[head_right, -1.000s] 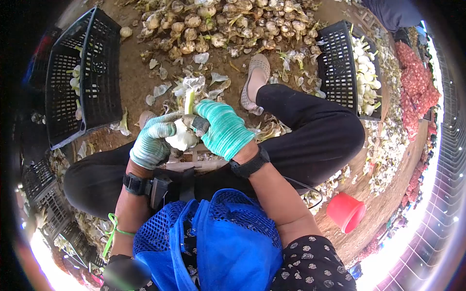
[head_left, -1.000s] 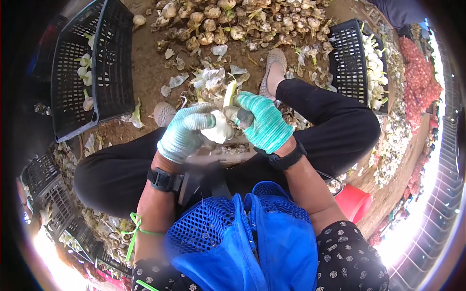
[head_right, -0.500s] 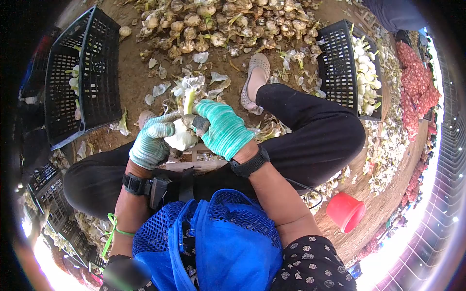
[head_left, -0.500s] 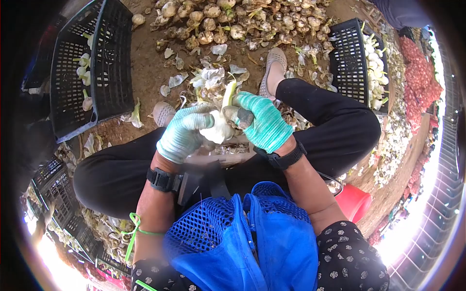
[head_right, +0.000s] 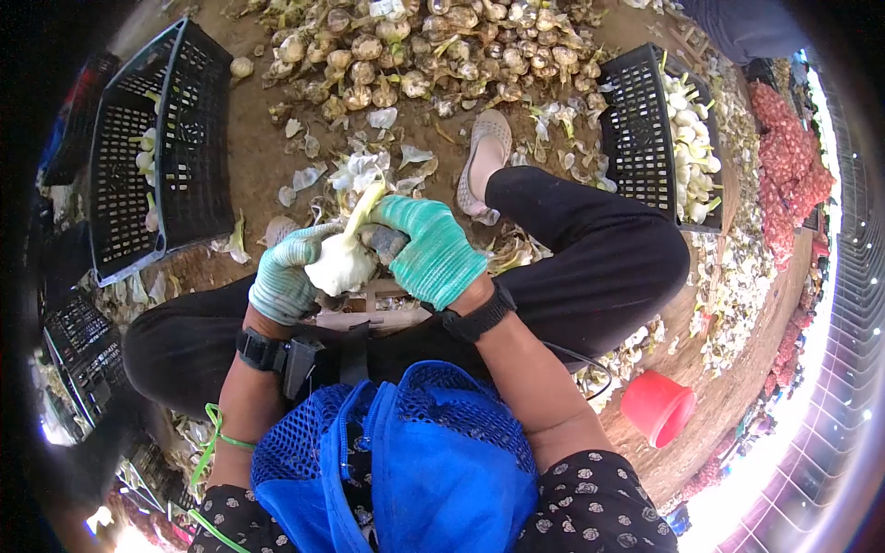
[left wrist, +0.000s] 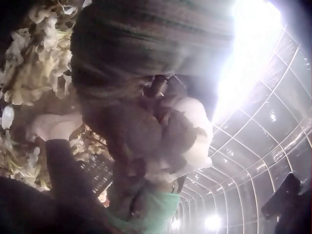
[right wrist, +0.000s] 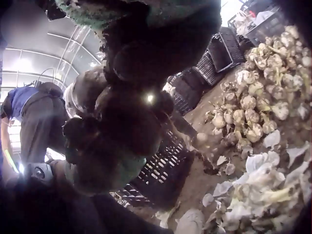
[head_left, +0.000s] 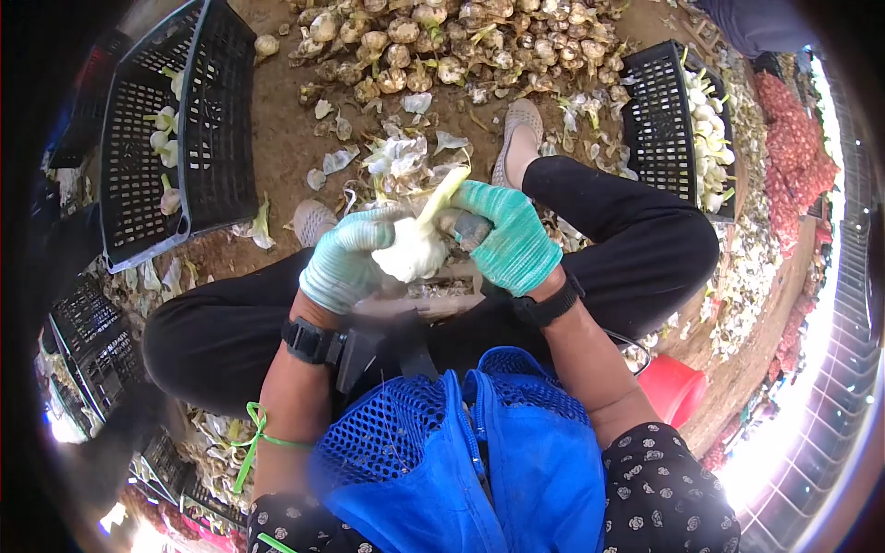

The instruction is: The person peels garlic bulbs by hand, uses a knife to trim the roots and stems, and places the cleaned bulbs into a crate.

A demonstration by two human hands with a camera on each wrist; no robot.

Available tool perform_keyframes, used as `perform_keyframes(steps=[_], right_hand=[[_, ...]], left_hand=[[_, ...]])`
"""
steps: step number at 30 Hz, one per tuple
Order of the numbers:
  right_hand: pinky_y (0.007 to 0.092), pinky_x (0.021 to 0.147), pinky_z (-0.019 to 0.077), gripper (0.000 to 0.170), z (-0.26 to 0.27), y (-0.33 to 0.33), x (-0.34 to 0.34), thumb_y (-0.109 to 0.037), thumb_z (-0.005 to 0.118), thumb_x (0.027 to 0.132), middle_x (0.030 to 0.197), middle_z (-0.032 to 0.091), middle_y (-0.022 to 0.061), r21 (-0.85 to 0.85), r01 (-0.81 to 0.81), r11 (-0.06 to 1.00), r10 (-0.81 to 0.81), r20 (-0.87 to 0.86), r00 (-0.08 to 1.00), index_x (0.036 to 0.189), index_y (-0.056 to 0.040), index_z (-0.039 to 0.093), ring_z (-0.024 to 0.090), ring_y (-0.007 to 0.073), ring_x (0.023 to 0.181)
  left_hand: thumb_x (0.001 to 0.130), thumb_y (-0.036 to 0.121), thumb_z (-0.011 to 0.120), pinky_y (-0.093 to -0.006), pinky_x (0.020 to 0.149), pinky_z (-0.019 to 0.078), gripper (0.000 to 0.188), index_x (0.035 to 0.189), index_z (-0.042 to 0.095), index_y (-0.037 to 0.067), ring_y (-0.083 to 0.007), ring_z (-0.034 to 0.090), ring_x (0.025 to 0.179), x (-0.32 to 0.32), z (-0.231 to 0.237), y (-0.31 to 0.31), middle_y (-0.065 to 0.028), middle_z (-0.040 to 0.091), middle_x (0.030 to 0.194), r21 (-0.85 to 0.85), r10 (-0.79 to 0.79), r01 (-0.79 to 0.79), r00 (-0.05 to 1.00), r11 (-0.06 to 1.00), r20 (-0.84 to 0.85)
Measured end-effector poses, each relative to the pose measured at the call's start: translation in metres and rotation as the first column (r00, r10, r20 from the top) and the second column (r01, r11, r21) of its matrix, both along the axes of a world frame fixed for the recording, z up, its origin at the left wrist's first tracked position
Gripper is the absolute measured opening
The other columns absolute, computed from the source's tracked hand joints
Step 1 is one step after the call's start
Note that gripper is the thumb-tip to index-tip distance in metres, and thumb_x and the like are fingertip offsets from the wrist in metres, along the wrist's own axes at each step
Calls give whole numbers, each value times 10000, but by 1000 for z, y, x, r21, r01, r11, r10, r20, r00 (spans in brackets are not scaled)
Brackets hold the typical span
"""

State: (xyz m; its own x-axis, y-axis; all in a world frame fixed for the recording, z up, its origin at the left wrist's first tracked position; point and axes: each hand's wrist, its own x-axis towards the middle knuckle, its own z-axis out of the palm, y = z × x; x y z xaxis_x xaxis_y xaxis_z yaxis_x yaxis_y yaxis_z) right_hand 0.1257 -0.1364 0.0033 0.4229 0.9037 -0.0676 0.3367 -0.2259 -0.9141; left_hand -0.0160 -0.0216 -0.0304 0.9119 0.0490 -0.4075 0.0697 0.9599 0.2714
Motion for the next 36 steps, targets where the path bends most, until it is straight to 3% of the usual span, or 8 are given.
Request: perform_keyframes(steps=[8, 11, 22, 23, 30, 32, 34, 36], right_hand=[[246, 547, 427, 135, -8, 1, -10, -29, 547, 712, 703, 586, 123, 18, 236, 972, -234, -85, 969, 823, 37, 583, 532, 161, 580], [182, 539, 394, 215, -5, 4, -8, 55, 496, 713, 706, 550, 29, -86, 500, 862, -481, -453, 751, 925, 61, 532, 467, 53, 602], [182, 453, 349, 203, -41, -10, 28, 53, 474, 702, 643, 532, 19, -48, 631, 774, -631, -130, 764, 888, 46, 556, 425, 54, 511], [206, 472, 361, 207, -39, -11, 33, 41, 485, 718, 654, 536, 16, -29, 637, 770, -588, -417, 693, 911, 36, 558, 432, 61, 539], [154, 445, 352, 198, -5, -5, 2, -31, 562, 735, 715, 575, 50, 122, 330, 936, -323, -75, 944, 910, 60, 549, 422, 11, 525], [217, 480, 410, 202, -2, 2, 2, -58, 582, 716, 748, 588, 97, -49, 391, 919, -383, -347, 856, 885, 50, 555, 498, 101, 530], [301, 559, 446, 218, -5, 5, 8, -91, 598, 695, 760, 581, 147, 226, -15, 974, -57, 311, 949, 870, 33, 558, 553, 243, 615], [349, 629, 442, 218, 5, 7, 1, -102, 606, 683, 786, 564, 184, 216, -24, 976, -23, 211, 977, 858, 23, 563, 547, 325, 708]], left_hand=[[636, 184, 615, -314, 821, 409, 648, 1152, 333, -88, -246, 524, 900, 11, 1, -3, -175, 483, 1052, -70, 18, -6, 986, 998, 166], [606, 131, 614, -305, 804, 417, 665, 1169, 320, -63, -231, 525, 893, 8, -3, -9, -158, 491, 1045, 46, 64, -72, 988, 996, 141], [612, 10, 616, -325, 818, 415, 593, 1160, 394, 52, -251, 483, 1002, 2, 13, -15, -139, 460, 1120, 155, 285, -320, 935, 935, 212], [618, 8, 612, -326, 817, 415, 587, 1163, 397, 58, -251, 480, 1006, 3, 17, -15, -127, 456, 1128, 185, 295, -327, 938, 927, 180], [640, 30, 588, -313, 812, 421, 624, 1201, 315, 32, -246, 498, 968, 7, 17, -12, -136, 447, 1113, 357, 290, -314, 949, 880, 121], [633, 31, 556, -309, 796, 432, 620, 1199, 305, 8, -247, 504, 950, 4, 16, -4, -139, 465, 1071, 402, 167, -178, 984, 898, 61], [633, 59, 532, -325, 789, 439, 606, 1191, 305, -9, -245, 512, 924, 2, 10, -3, -144, 479, 1040, 409, 156, -156, 987, 899, 32], [664, 76, 488, -325, 766, 452, 543, 1176, 325, 3, -236, 516, 905, 4, 14, -5, -140, 487, 1017, 266, 219, -221, 975, 938, 41]])
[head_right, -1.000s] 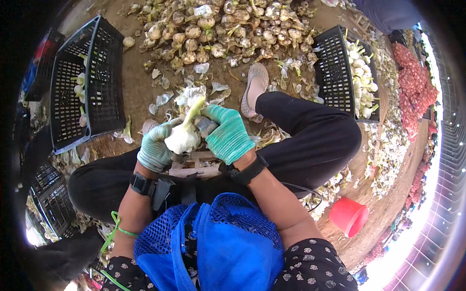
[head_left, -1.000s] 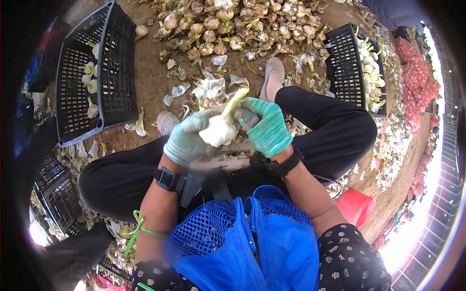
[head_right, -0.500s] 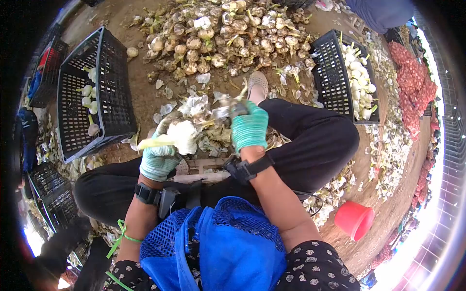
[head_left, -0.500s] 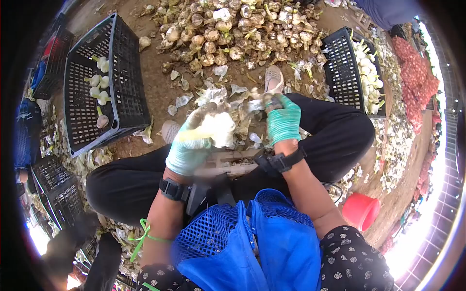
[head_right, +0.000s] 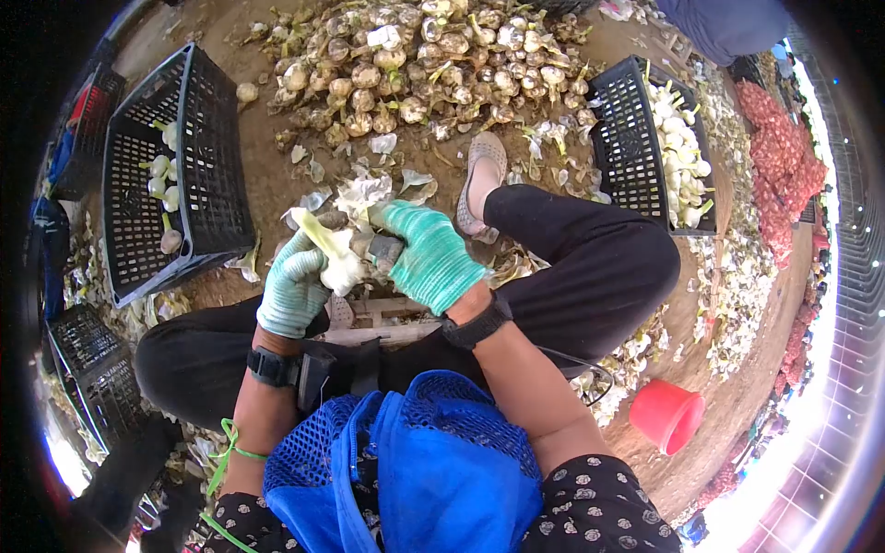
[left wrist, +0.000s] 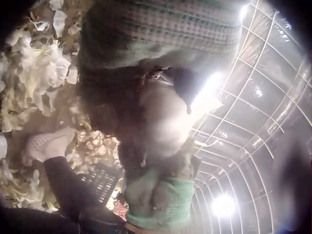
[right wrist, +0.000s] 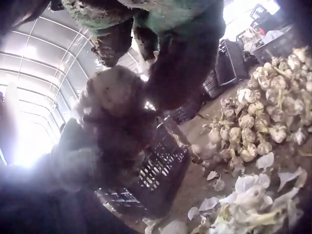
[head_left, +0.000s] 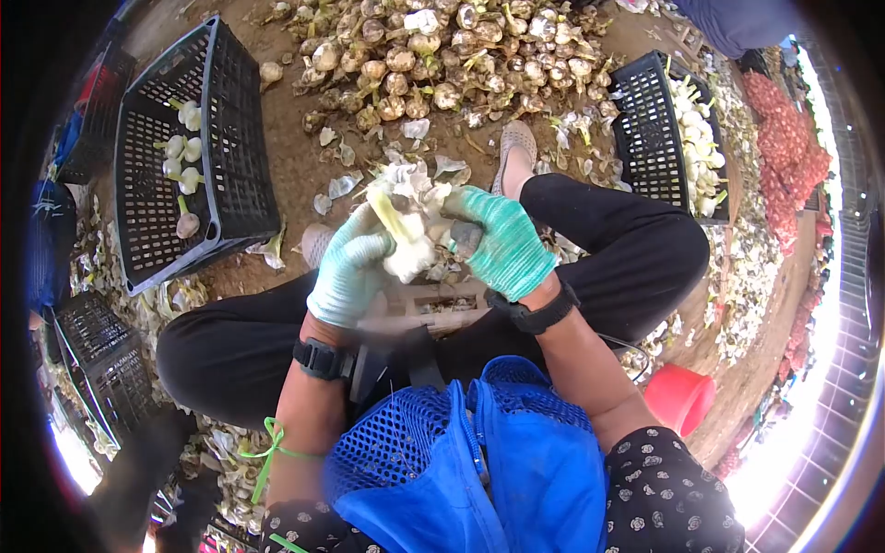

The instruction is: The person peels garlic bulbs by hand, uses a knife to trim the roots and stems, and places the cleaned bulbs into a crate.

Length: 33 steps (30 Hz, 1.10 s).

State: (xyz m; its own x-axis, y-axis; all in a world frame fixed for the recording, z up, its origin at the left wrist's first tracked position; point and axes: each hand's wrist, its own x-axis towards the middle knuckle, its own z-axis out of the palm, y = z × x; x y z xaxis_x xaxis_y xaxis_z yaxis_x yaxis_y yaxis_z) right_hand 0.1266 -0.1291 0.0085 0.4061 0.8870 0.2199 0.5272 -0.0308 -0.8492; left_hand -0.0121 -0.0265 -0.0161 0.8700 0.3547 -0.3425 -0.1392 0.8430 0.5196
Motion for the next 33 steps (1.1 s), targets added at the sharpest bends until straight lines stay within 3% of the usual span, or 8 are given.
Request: perform_keyframes(steps=[2, 5, 10, 14, 18, 22, 32, 33], right_hand=[[344, 619, 441, 216, 3, 1, -6, -115, 609, 685, 806, 564, 189, -210, 50, 976, -71, -91, 993, 842, 27, 568, 551, 310, 699], [334, 579, 432, 193, -1, -1, -18, -118, 592, 711, 732, 561, 190, -214, 93, 972, -132, -171, 976, 840, 24, 574, 542, 303, 633], [356, 536, 418, 252, -13, 2, -24, -215, 590, 729, 643, 545, 195, -372, 34, 928, -134, -246, 960, 836, 10, 560, 528, 317, 570], [272, 520, 418, 251, -19, 4, -27, -189, 561, 758, 648, 549, 161, -309, 23, 951, 5, 89, 996, 915, 8, 564, 499, 157, 520], [292, 494, 397, 246, -23, 3, -27, -187, 579, 747, 644, 554, 172, -286, 3, 958, -40, -124, 991, 872, 25, 573, 481, 200, 493], [263, 471, 373, 254, -17, 1, -26, -175, 601, 736, 610, 549, 126, -333, 4, 943, -7, -6, 1000, 900, 17, 574, 417, 115, 479], [216, 535, 415, 271, -22, -4, -21, -48, 565, 717, 722, 573, 98, -302, 163, 939, -221, -170, 960, 984, 0, 552, 511, 116, 585], [283, 585, 434, 293, -20, -5, -23, -77, 590, 681, 792, 564, 155, -236, 121, 964, -153, -122, 981, 963, -1, 556, 534, 215, 650]], left_hand=[[699, 87, 453, -316, 719, 473, 452, 1136, 362, 15, -228, 530, 870, 1, -1, -1, -130, 502, 979, -2, 42, -42, 998, 999, -38], [752, 115, 429, -281, 599, 486, 322, 1060, 413, 20, -187, 555, 737, 0, -11, 1, -99, 530, 872, 53, 245, -240, 945, 969, -218], [764, 94, 452, -272, 661, 473, 233, 978, 474, 4, -171, 547, 756, -3, -16, 3, -66, 532, 856, 59, 192, -185, 968, 981, -159], [759, 104, 454, -236, 645, 460, 307, 1035, 476, -28, -144, 550, 755, 3, -2, 0, -73, 546, 877, 290, 204, -100, 912, 952, -356], [755, 128, 475, -213, 610, 447, 308, 1015, 501, -36, -114, 546, 723, 1, 1, -1, -65, 560, 849, 312, 189, -69, 909, 947, -371], [756, 131, 469, -203, 594, 442, 287, 995, 507, -24, -104, 543, 688, 2, 0, -1, -53, 556, 828, 305, 180, -65, 912, 950, -369], [760, 121, 453, -215, 614, 445, 256, 972, 504, -12, -119, 544, 699, 0, -6, 0, -48, 550, 817, 281, 164, -62, 921, 958, -354], [762, 118, 451, -213, 613, 443, 249, 966, 507, -13, -114, 541, 700, 1, -7, -1, -49, 552, 823, 311, 187, -71, 913, 948, -363]])
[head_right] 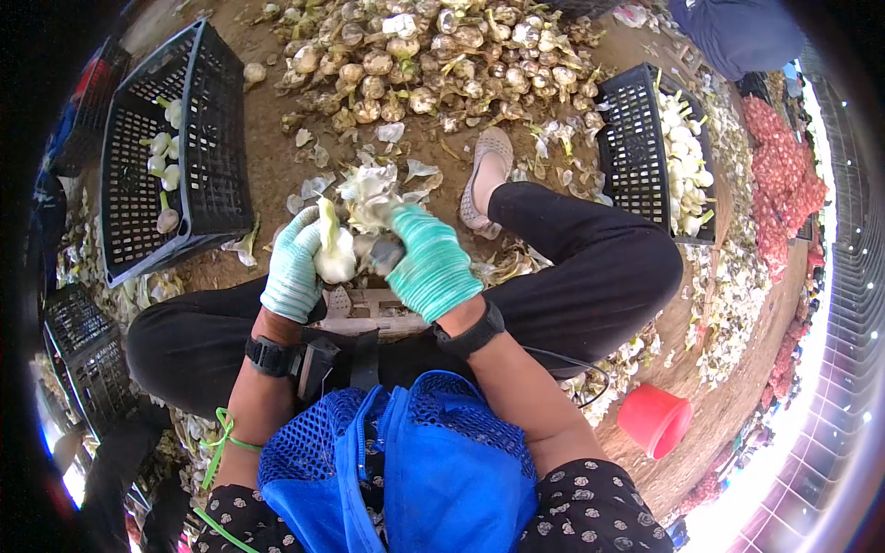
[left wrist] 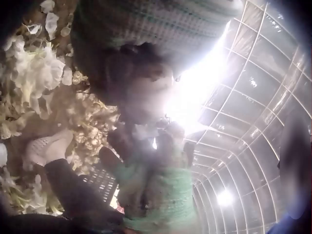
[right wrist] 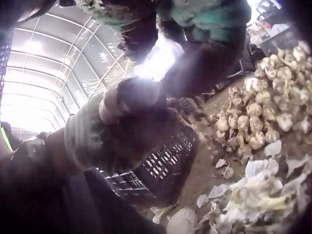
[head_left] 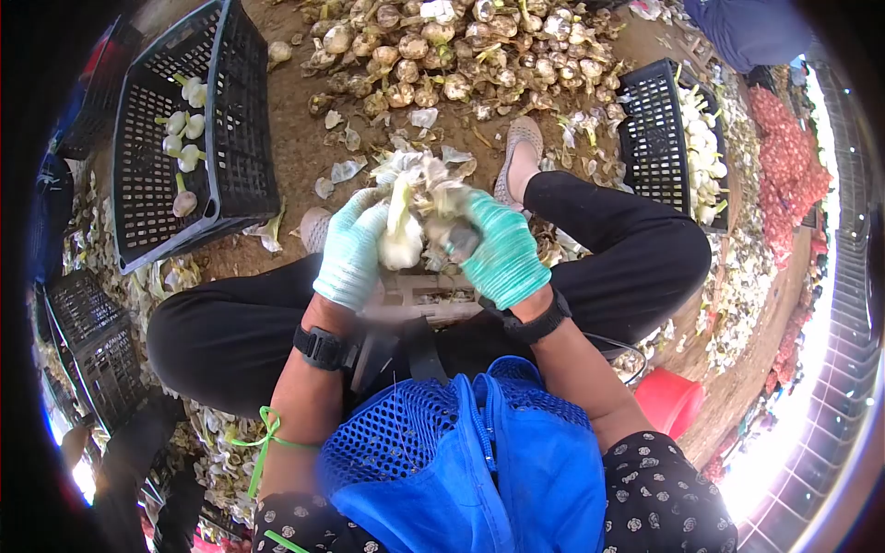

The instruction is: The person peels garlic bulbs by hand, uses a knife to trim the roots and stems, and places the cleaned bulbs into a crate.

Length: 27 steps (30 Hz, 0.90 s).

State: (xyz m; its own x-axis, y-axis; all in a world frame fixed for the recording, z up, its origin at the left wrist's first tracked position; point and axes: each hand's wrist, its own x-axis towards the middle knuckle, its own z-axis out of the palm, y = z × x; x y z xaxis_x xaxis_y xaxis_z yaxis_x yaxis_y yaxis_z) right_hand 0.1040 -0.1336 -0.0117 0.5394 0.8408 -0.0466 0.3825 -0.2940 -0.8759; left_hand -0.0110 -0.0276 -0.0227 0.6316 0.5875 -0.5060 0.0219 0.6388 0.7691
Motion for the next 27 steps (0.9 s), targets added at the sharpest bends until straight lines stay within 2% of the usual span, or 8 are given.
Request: perform_keyframes(steps=[1, 2, 3, 12, 17, 19, 25, 27], right_hand=[[351, 635, 453, 319, 3, 0, -1, -106, 615, 645, 862, 556, 211, 58, -61, 996, 57, 64, 996, 941, -2, 561, 557, 315, 715], [356, 715, 444, 362, 16, 2, -1, -98, 641, 594, 939, 536, 204, 45, -133, 990, 110, 342, 933, 938, -15, 565, 546, 308, 806], [356, 715, 444, 362, 13, 2, -4, -98, 641, 594, 939, 536, 204, 45, -130, 990, 107, 342, 934, 938, -15, 565, 546, 308, 806], [342, 709, 439, 242, -1, 4, -12, 4, 570, 603, 882, 559, 180, 102, -39, 994, 29, 94, 995, 844, 15, 576, 542, 322, 801], [312, 592, 434, 177, -16, 5, -10, 6, 504, 678, 746, 578, 143, -14, 122, 992, -123, -133, 984, 846, 24, 556, 555, 270, 658], [266, 519, 402, 175, -13, 7, -10, -5, 469, 716, 654, 556, 87, -74, 248, 966, -252, -489, 835, 866, 26, 553, 507, 150, 568], [194, 495, 355, 177, -10, 9, -2, 10, 457, 739, 674, 515, 0, -108, 414, 904, -408, -506, 760, 891, 77, 521, 434, 65, 579], [191, 497, 356, 152, -17, 7, 11, 3, 461, 756, 652, 502, -3, -260, 606, 752, -594, -666, 452, 881, 67, 522, 431, 54, 584]], left_hand=[[764, 116, 449, -211, 612, 440, 242, 959, 510, -14, -108, 537, 701, 1, -1, -1, -50, 553, 829, 30, 12, -11, 1000, 999, -14], [764, 116, 449, -211, 612, 440, 242, 959, 510, -14, -108, 537, 701, 3, -1, -1, -50, 553, 829, 30, 7, -7, 1000, 1000, -13], [768, 118, 452, -210, 612, 438, 234, 952, 514, -13, -103, 532, 700, 4, -2, -2, -51, 552, 830, 84, -2, 5, 999, 996, -34], [774, 114, 491, -205, 630, 416, 216, 940, 523, -20, -98, 505, 725, 2, -12, -3, -48, 547, 829, 301, -150, 195, 975, 934, -164], [774, 144, 488, -206, 629, 423, 247, 961, 511, -18, -106, 515, 720, 4, 1, -2, -53, 547, 833, 111, -121, 136, 984, 984, -132], [775, 156, 486, -206, 625, 428, 257, 969, 506, -11, -108, 522, 714, 4, -2, -2, -53, 547, 827, 81, -92, 103, 987, 991, -129], [795, 157, 451, -242, 568, 465, 272, 1021, 464, 6, -125, 545, 681, 0, -1, -4, -68, 545, 796, -120, 6, 9, 992, 993, 123], [798, 153, 444, -248, 519, 467, 267, 1032, 452, 26, -132, 544, 645, 0, 1, -7, -61, 536, 760, -137, 76, -46, 973, 990, 219]])
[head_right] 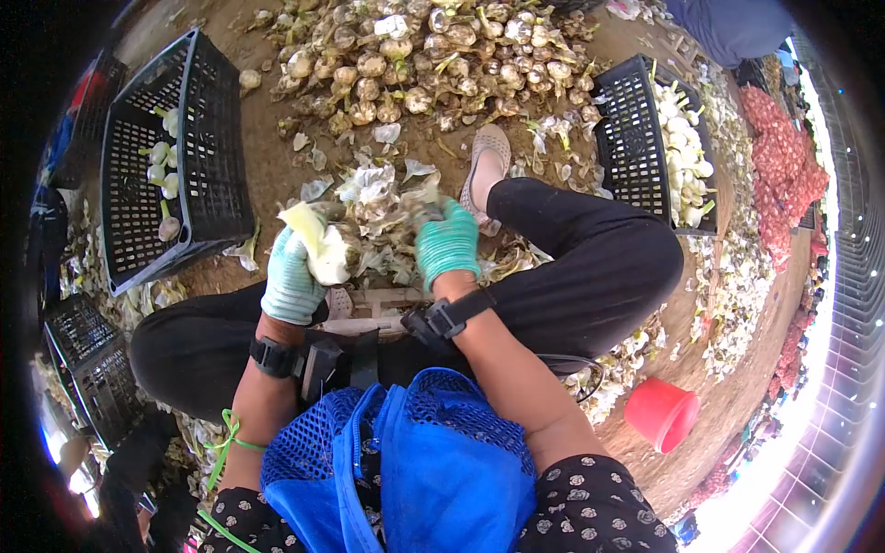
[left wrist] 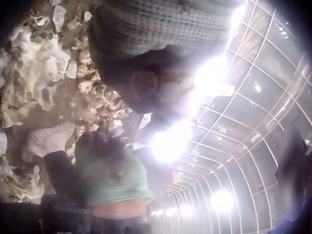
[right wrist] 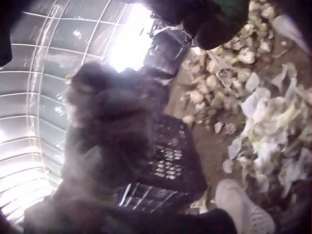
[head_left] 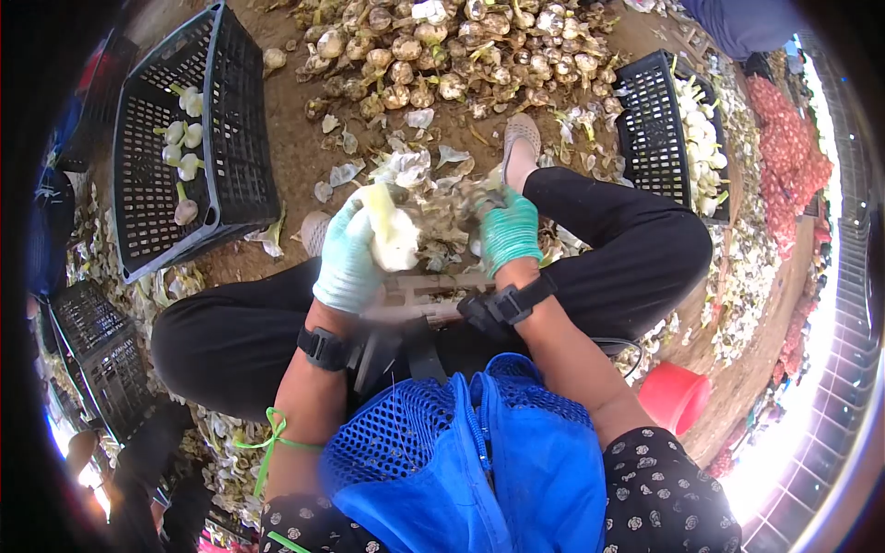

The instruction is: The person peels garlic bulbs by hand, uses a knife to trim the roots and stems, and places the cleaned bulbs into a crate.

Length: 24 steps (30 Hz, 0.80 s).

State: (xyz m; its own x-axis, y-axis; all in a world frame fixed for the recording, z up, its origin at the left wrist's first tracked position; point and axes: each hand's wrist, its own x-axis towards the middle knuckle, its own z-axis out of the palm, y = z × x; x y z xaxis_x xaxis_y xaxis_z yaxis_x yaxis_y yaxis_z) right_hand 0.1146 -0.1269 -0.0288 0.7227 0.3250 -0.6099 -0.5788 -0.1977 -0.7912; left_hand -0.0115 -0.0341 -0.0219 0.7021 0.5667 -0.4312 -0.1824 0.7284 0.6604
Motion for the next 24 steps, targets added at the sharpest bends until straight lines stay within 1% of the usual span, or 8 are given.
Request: perform_keyframes(steps=[1, 4, 5, 8, 15, 18, 21, 24], right_hand=[[202, 506, 382, 131, -18, -9, 6, -12, 443, 777, 663, 524, 6, -111, -162, 981, 188, 290, 938, 838, 56, 537, 466, 57, 590], [214, 524, 415, 143, 43, -5, 2, -25, 443, 769, 697, 571, 51, -172, -514, 840, 541, 191, 819, 830, 44, 553, 534, 102, 613], [237, 547, 438, 146, 20, -5, -3, -46, 475, 741, 733, 600, 115, -237, -557, 796, 592, 497, 634, 828, 29, 566, 573, 152, 632], [329, 593, 454, 184, 26, -3, -16, -48, 537, 676, 691, 573, 196, -370, -463, 806, 542, 777, 321, 842, 31, 560, 573, 303, 641], [337, 566, 439, 190, 6, -6, -23, -35, 564, 653, 682, 553, 214, -292, -500, 816, 557, 630, 541, 830, 31, 556, 553, 335, 636], [308, 554, 429, 203, 5, -7, -21, -14, 558, 656, 695, 556, 210, -225, -507, 832, 514, 655, 553, 854, 29, 560, 549, 292, 599], [255, 575, 431, 243, 14, -7, -24, 33, 523, 692, 755, 581, 102, 36, -475, 879, 394, 505, 768, 934, 55, 539, 516, 121, 636], [236, 545, 427, 214, 22, -3, -20, 22, 521, 712, 767, 572, 87, 82, -360, 929, 304, 383, 872, 922, 62, 531, 505, 99, 649]], left_hand=[[800, 154, 443, -243, 517, 464, 262, 1031, 452, 30, -132, 542, 637, -1, -3, 1, -60, 535, 759, -41, 31, -30, 999, 999, 23], [806, 157, 435, -244, 520, 462, 258, 1033, 450, 34, -136, 539, 637, -2, -10, 4, -61, 531, 764, -64, 43, -41, 998, 997, 44], [801, 160, 456, -260, 577, 475, 255, 1023, 461, 34, -146, 547, 683, -2, -12, 4, -55, 533, 805, -56, 22, -20, 999, 998, 30], [803, 145, 460, -274, 652, 482, 240, 1014, 469, 29, -156, 550, 745, 0, -15, 4, -54, 531, 860, -32, 6, -5, 999, 999, 32], [807, 156, 461, -273, 673, 474, 251, 1019, 465, 22, -165, 546, 770, 5, -18, 1, -71, 529, 877, 41, 113, -112, 993, 993, -35], [808, 165, 464, -272, 628, 483, 252, 1021, 459, 30, -173, 550, 744, 7, -15, 0, -70, 527, 863, -42, 133, -133, 991, 990, -13], [808, 171, 467, -271, 584, 490, 248, 1020, 456, 41, -174, 553, 718, 9, -17, 3, -69, 527, 849, -150, 116, -110, 993, 983, 33], [808, 168, 468, -270, 572, 492, 248, 1021, 457, 41, -173, 555, 714, 8, -23, 5, -70, 529, 851, -236, 97, -68, 989, 969, 114]])
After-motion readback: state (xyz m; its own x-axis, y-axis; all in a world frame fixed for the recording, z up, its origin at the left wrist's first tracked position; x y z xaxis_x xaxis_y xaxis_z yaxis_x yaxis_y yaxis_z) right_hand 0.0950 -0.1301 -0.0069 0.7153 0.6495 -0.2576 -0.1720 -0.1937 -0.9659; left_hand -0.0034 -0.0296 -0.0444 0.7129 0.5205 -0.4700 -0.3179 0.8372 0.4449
